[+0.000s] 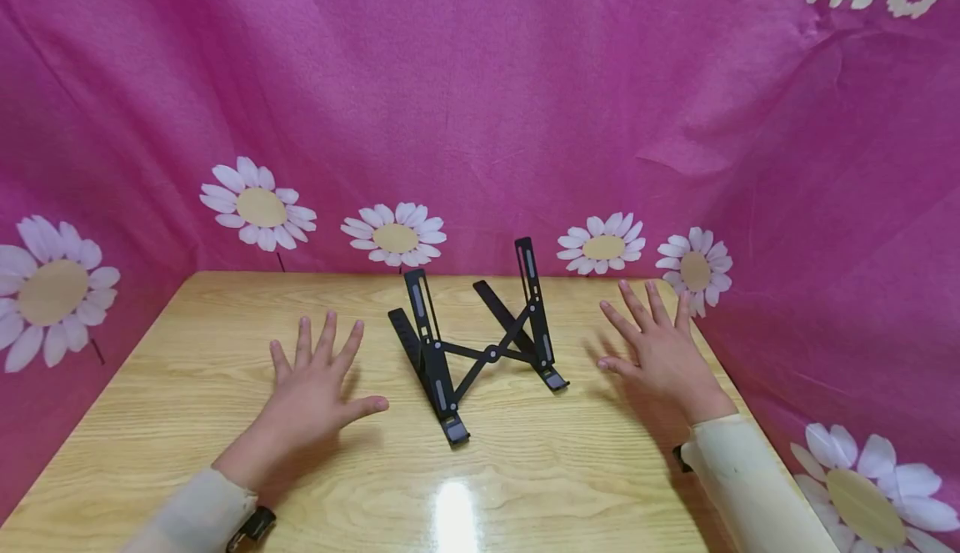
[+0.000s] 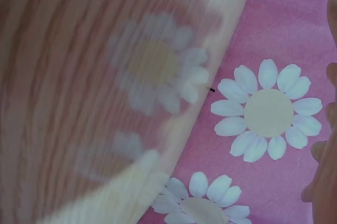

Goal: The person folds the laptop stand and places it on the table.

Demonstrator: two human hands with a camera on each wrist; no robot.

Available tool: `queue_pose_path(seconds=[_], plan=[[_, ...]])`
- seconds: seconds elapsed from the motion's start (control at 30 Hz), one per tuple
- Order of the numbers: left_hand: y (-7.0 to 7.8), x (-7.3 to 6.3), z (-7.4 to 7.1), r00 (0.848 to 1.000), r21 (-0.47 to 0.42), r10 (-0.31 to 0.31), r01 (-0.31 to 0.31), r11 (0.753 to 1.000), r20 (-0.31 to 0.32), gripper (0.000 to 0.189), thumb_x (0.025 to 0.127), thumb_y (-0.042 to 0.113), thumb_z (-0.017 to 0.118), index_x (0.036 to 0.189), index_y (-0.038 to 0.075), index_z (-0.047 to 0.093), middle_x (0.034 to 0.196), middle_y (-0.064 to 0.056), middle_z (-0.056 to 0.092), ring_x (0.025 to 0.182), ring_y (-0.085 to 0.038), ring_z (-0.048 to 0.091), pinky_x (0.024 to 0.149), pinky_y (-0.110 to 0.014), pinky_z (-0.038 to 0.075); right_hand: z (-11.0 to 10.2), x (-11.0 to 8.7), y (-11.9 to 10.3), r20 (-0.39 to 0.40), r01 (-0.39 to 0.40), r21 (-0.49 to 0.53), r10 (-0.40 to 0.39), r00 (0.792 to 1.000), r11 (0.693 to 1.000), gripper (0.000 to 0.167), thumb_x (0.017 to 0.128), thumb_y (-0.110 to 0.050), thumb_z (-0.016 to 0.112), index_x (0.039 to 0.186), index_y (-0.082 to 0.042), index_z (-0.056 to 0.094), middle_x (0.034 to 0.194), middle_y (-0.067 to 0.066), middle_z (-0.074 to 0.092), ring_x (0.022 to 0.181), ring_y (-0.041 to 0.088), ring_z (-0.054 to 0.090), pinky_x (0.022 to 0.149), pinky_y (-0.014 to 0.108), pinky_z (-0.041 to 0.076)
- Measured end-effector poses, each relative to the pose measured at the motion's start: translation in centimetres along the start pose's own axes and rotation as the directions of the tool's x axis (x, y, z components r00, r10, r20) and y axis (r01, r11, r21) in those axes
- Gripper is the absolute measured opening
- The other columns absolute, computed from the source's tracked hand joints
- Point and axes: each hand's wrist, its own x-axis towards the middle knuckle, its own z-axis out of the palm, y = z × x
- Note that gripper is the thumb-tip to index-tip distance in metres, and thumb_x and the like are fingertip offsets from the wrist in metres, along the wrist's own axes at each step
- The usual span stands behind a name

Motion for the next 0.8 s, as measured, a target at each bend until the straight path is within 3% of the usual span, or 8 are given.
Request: queue_pose_path(seconds=[0.4, 0.67, 0.8], plan=[[2.4, 0.3, 0.4, 0.998, -0.171, -0.055, 0.056, 0.984, 0.015, 0.12, 0.079, 0.089, 0.051, 0.166, 0.024, 0.001, 0.171, -0.018, -0.002, 0.153, -0.051, -0.01, 0.109, -0.085, -0.002, 0.3, 0.2, -0.3, 0.001, -0.071, 0.152, 0.072, 0.997, 0.986, 0.093, 0.091, -0.067, 0.063, 0.165, -0.031, 0.019, 0.173, 0.01, 0.01, 0.158, 0.04, -0.004, 0.116, 0.064, -0.025], [3.8, 0.4, 1.1, 0.997, -0.264, -0.07, 0.075, 0.962, 0.026, 0.124, 0.075, 0.088, 0.06, 0.167, 0.026, 0.005, 0.171, -0.02, 0.006, 0.154, -0.052, -0.001, 0.111, -0.084, 0.005, 0.5, 0.4, -0.6, 0.034, -0.114, 0.314, 0.109, 0.993, 0.943, 0.091, 0.093, -0.054, 0.069, 0.165, -0.026, 0.021, 0.173, 0.01, 0.008, 0.158, 0.042, 0.001, 0.118, 0.073, -0.011], [4.5, 0.4, 1.1, 0.998, -0.315, -0.057, 0.063, 0.947, 0.027, 0.122, 0.076, 0.083, 0.065, 0.167, 0.025, 0.006, 0.171, -0.02, 0.01, 0.154, -0.052, 0.004, 0.111, -0.083, 0.01, 0.4, 0.5, -0.8, 0.049, -0.12, 0.393, 0.11, 0.993, 0.911, 0.089, 0.095, -0.052, 0.068, 0.165, -0.026, 0.021, 0.173, 0.011, 0.011, 0.158, 0.041, 0.001, 0.12, 0.07, -0.009]])
